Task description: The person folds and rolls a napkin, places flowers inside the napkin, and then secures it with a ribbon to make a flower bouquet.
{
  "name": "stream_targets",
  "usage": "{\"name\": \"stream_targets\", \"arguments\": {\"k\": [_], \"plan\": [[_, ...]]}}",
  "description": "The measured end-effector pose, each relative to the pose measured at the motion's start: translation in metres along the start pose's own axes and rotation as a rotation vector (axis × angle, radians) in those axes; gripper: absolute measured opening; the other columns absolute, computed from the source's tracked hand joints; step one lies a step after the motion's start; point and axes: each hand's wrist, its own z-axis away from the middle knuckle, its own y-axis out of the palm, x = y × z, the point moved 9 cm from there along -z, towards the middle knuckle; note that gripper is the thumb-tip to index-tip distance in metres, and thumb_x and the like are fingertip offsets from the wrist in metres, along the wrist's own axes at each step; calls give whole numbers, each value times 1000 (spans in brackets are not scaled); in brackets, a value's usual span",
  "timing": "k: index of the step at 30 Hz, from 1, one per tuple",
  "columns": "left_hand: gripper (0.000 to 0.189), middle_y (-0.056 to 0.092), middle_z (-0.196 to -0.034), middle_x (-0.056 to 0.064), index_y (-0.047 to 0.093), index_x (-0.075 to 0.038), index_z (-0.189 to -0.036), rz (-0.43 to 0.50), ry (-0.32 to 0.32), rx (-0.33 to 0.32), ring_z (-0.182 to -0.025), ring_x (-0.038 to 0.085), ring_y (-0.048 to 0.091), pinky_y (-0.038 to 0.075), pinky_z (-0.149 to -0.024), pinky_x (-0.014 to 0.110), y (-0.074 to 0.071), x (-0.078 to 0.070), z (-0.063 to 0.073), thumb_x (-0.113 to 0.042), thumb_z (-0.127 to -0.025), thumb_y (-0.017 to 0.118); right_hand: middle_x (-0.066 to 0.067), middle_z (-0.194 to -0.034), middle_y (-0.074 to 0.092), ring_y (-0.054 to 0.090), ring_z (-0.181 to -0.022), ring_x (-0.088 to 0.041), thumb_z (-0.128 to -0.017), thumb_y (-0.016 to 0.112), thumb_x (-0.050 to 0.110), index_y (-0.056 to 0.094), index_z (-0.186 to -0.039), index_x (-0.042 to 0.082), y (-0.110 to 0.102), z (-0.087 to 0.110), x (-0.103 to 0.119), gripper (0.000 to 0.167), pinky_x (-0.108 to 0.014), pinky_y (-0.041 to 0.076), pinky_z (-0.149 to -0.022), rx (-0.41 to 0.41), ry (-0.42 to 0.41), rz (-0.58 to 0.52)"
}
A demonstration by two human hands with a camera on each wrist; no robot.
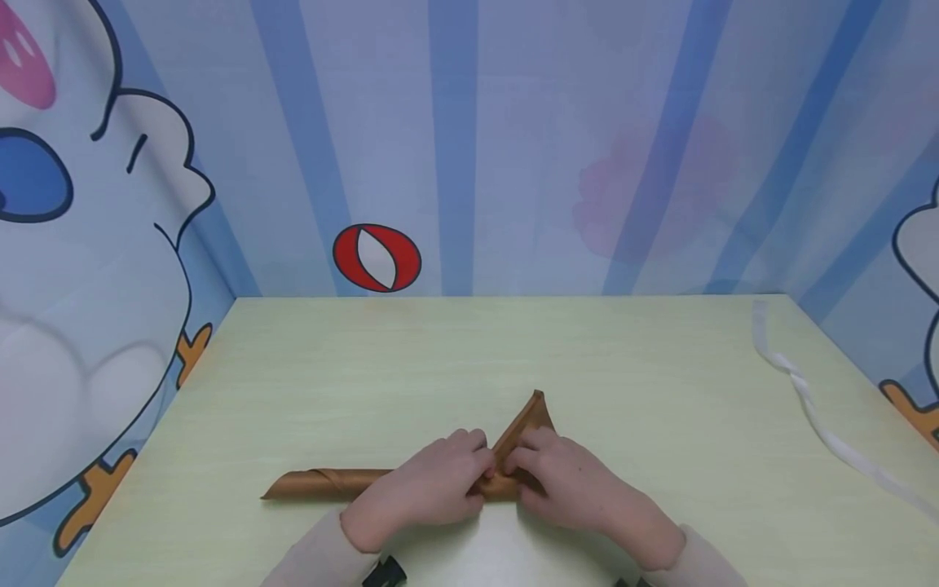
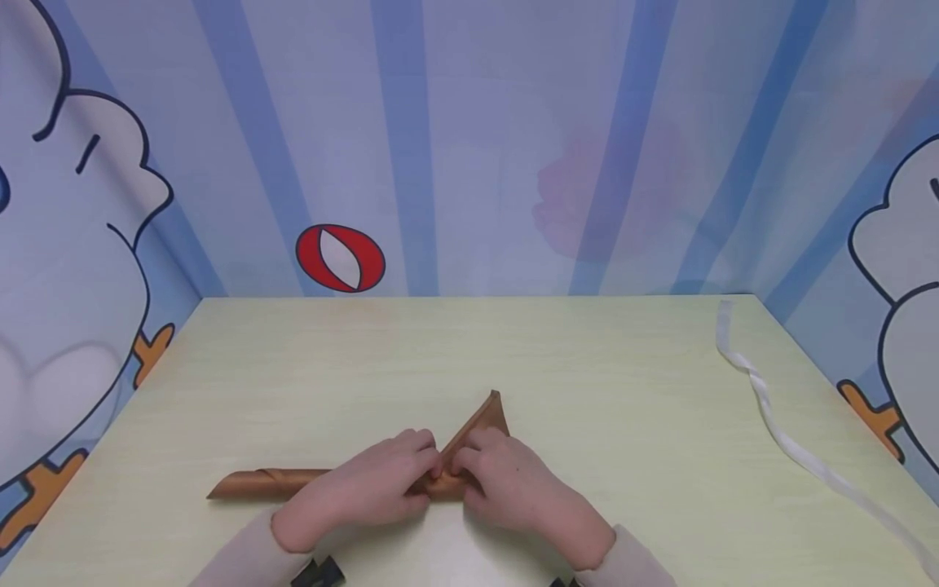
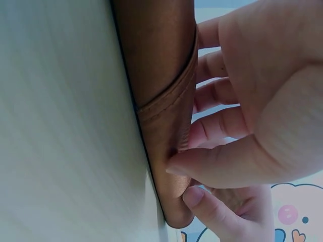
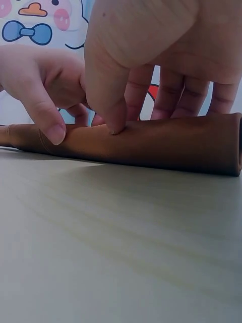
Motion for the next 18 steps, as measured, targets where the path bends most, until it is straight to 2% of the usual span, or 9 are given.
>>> {"name": "stream_targets", "arguments": {"k": [10, 18], "plan": [[21, 47, -88, -8, 65, -14, -93, -78, -5, 7, -80, 10, 41, 37, -66, 23, 1, 0, -3, -13, -75, 75, 8, -86, 48, 43, -79, -9, -75, 76, 14, 69, -97, 11, 1, -1, -2, 23, -24, 42, -68, 39, 19, 18], [21, 51, -88, -7, 65, -14, -94, -91, -2, 17, -80, 10, 45, 39, -68, 25, 1, -1, -2, -11, -75, 74, 7, -86, 55, 46, -77, -8, -74, 78, 13, 70, -94, 11, -1, -1, 1, 22, -25, 43, -69, 15, -6, 29]]}}
